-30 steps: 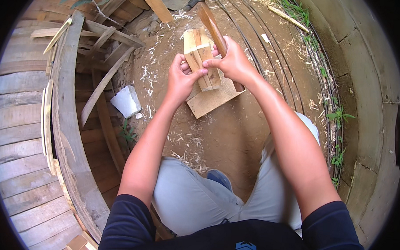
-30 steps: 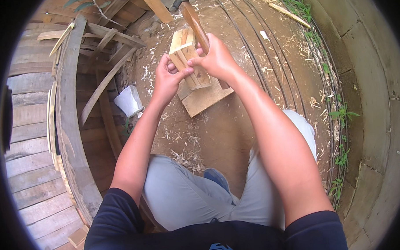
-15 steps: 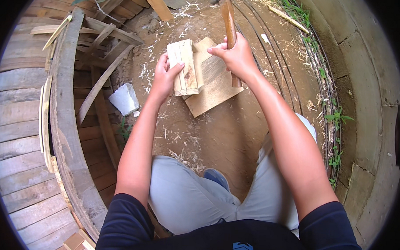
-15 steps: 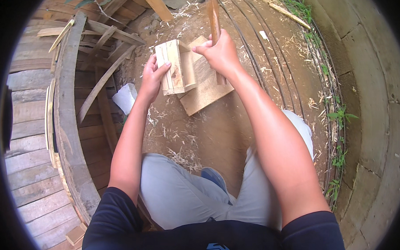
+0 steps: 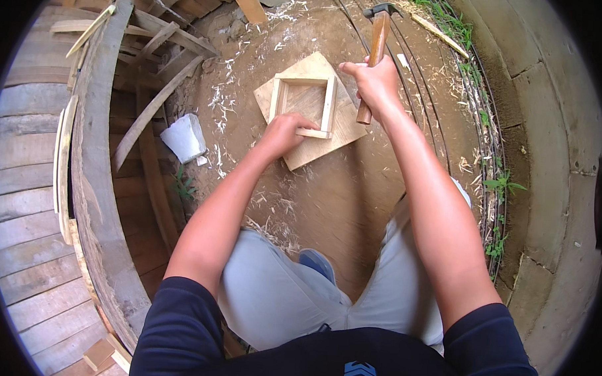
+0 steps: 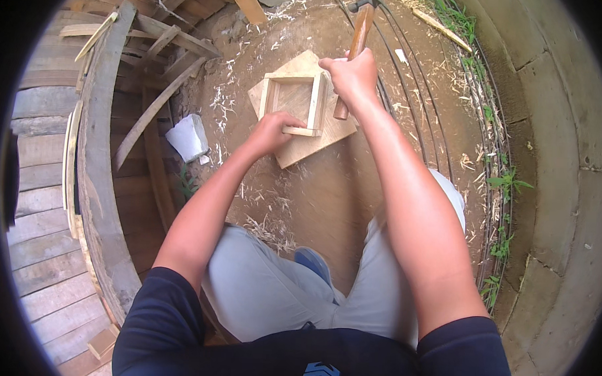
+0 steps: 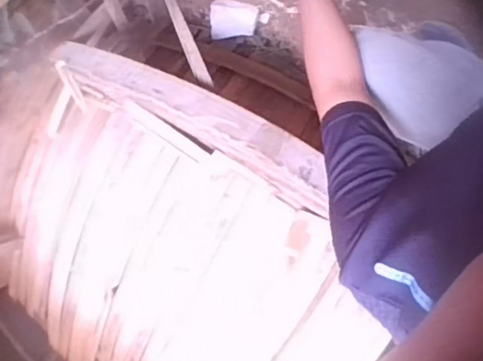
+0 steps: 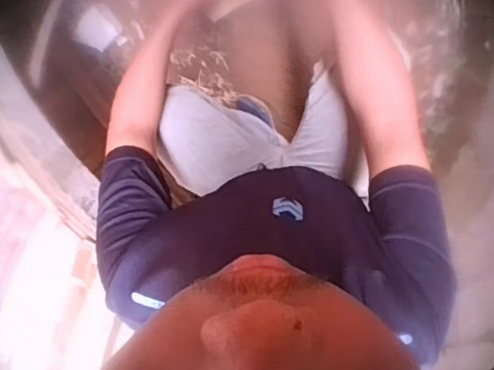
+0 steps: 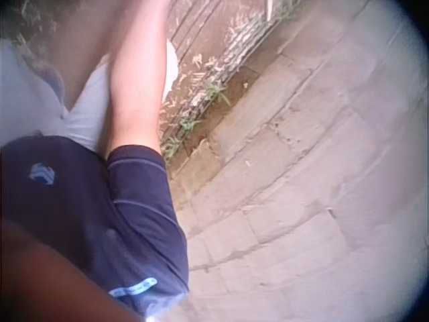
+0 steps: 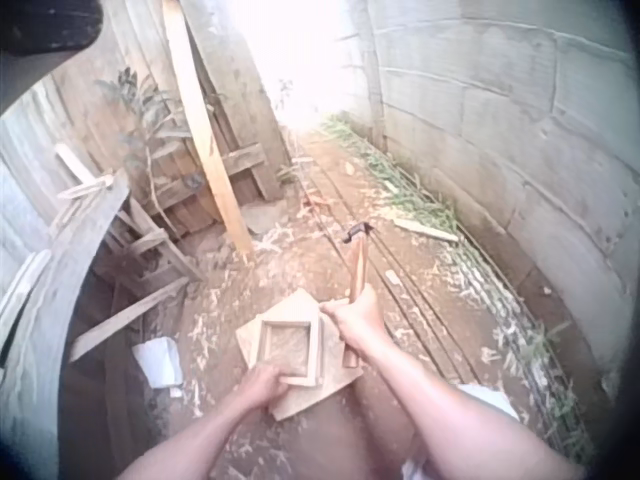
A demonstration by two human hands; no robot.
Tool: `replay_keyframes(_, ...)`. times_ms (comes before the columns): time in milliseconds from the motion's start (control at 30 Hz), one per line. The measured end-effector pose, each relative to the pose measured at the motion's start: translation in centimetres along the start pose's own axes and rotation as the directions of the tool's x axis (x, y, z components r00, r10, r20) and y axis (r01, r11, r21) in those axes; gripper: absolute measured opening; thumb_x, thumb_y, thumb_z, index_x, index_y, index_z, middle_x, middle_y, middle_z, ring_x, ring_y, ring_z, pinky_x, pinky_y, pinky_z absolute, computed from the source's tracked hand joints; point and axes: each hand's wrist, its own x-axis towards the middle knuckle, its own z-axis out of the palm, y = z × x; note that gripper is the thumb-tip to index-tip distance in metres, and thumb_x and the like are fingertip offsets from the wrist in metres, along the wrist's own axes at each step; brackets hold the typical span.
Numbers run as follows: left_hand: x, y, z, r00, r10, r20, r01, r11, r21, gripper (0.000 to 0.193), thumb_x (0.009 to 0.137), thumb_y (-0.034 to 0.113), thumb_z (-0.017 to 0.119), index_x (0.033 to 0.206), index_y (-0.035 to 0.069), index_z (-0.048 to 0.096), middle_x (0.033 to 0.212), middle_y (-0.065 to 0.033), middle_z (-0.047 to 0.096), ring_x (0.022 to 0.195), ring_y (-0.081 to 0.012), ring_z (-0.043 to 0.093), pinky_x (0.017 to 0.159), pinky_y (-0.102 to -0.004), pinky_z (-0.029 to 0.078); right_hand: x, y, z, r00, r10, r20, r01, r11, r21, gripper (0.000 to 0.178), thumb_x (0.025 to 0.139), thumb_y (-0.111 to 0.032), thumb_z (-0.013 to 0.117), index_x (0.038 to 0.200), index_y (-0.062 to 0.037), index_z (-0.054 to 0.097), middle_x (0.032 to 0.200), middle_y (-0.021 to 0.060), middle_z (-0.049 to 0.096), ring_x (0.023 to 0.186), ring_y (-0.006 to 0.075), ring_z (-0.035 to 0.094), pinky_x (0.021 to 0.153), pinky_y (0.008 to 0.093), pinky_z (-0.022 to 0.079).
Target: The person assembles a small wooden box by fitting pre-cut wooden pieces together. They use a hammer to tap the joints and a knife to trim excess wood from the edges.
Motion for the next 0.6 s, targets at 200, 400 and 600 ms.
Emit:
replay_keyframes(200, -1.4, 1.4, -5.3, 0.967, -0.103, -0.232, 0.059, 0.98, -0.19, 0.049, 0.079, 0.003, 0.079, 0.126, 0.012, 0.067, 0.121, -0.0061, 0.069, 0.113, -0.0236, 0.065, 0.108, -0.0381, 0.05, 1.0, 1.3, -0.1, 0.999, -0.045, -0.014, 0.042, 0.985, -0.166, 0.044, 0.077, -0.021, 0.081, 0.101, 0.0006, 0.051, 0.075, 0.0067, 0.06, 0.055, 0.0148, 0.057, 0.049, 0.0327, 0.048)
replay_keyframes(400, -8.4, 2.2, -11.3, 0.583, -0.461, -0.669, -0.04, 0.806, -0.591, 0.028, 0.091, 0.011, 0.071, 0.119, 0.007, 0.067, 0.104, -0.005, 0.071, 0.088, -0.0109, 0.066, 0.076, -0.0252, 0.052, 2.9, 3.2, 2.7, 0.998, -0.007, 0.07, 0.02, 0.982, -0.188, 0.044, 0.085, -0.028, 0.073, 0.107, 0.008, 0.06, 0.101, 0.028, 0.069, 0.096, 0.039, 0.069, 0.086, 0.045, 0.051)
replay_keyframes(600, -16.8, 11.8, -2.3, 0.55, -0.644, -0.532, 0.003, 0.638, -0.77, 0.011, 0.095, 0.012, 0.065, 0.102, 0.006, 0.069, 0.091, -0.0047, 0.068, 0.075, -0.0097, 0.061, 0.068, -0.0285, 0.053, 3.3, 4.2, 4.2, 0.954, -0.131, 0.268, 0.252, 0.834, -0.49, 0.073, 0.08, -0.042, 0.081, 0.13, 0.0063, 0.057, 0.123, 0.028, 0.064, 0.116, 0.0406, 0.063, 0.098, 0.0471, 0.049)
